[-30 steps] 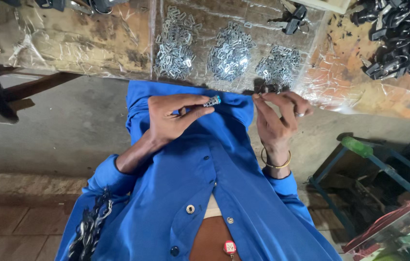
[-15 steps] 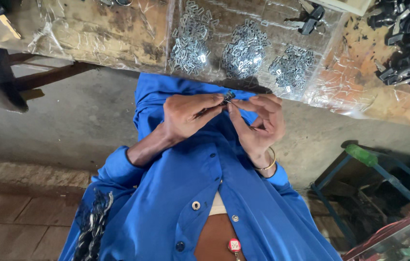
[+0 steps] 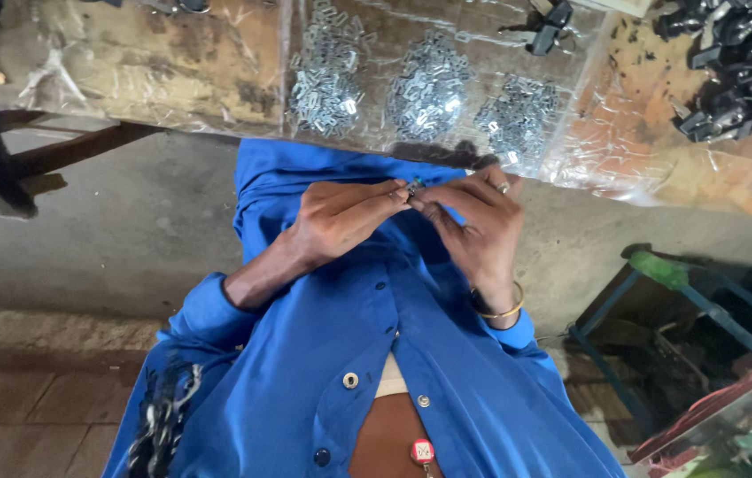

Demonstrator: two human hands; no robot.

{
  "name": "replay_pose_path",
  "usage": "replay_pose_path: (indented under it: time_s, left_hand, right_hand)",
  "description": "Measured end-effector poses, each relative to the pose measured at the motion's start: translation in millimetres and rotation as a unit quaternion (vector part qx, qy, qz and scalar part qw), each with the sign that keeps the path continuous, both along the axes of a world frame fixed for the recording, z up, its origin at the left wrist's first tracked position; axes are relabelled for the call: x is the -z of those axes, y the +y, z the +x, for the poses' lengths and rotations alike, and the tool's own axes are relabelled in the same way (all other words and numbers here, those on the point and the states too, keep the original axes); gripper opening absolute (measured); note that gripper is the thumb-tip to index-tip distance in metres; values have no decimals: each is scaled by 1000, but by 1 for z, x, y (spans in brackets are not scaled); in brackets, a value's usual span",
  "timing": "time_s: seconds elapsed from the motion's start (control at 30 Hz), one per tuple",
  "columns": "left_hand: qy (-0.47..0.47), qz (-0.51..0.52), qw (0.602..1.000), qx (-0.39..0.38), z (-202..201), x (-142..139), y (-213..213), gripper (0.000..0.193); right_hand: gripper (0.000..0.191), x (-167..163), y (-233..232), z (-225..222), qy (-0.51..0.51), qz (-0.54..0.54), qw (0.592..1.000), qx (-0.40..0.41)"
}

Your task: The person sits at a workbench assembling small lock components by hand. They pick small blue and metal parts from a compartment tray, fit them together between the fingers, and place finished assemblies with piles of black lock parts on the table.

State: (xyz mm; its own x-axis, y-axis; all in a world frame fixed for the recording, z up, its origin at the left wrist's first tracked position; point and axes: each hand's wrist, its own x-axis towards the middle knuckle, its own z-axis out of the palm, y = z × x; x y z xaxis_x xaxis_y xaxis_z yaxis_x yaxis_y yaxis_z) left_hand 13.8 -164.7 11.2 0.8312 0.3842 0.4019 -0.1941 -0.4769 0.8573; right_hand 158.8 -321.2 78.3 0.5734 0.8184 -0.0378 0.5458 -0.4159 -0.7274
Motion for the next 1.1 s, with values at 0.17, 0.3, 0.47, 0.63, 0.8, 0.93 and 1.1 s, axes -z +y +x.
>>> replay_pose_path:
  time_s: [0.17, 0.3, 0.47, 0.63, 0.8, 0.93, 1.1]
  left_hand:
    - [53, -32, 997, -43, 1, -8, -1, 25]
    - [118, -194, 970, -88, -1, -10, 4, 24]
    - [104, -285, 949, -89, -3, -11, 9, 25]
    - [100, -241, 961, -92, 0, -10, 13, 26]
    - [116, -192, 969, -102, 4, -9, 14, 27]
    - [110, -157, 977, -96, 4, -8, 14, 25]
    - [108, -116, 984, -81, 2, -4, 13, 24]
  right_hand:
    - [34, -3, 0, 18, -132, -45, 985, 98]
    - [38, 3, -5, 20, -249, -37, 967, 39]
    - [30, 13, -14, 22, -224, 24, 974, 3]
    - [21, 13, -4, 8, -60, 85, 994, 36]
    - [17, 14, 22, -3, -11, 131, 990, 49]
    - [24, 17, 33, -8, -18, 155, 987, 32]
    - [39, 17, 38, -20, 153, 147, 968, 135]
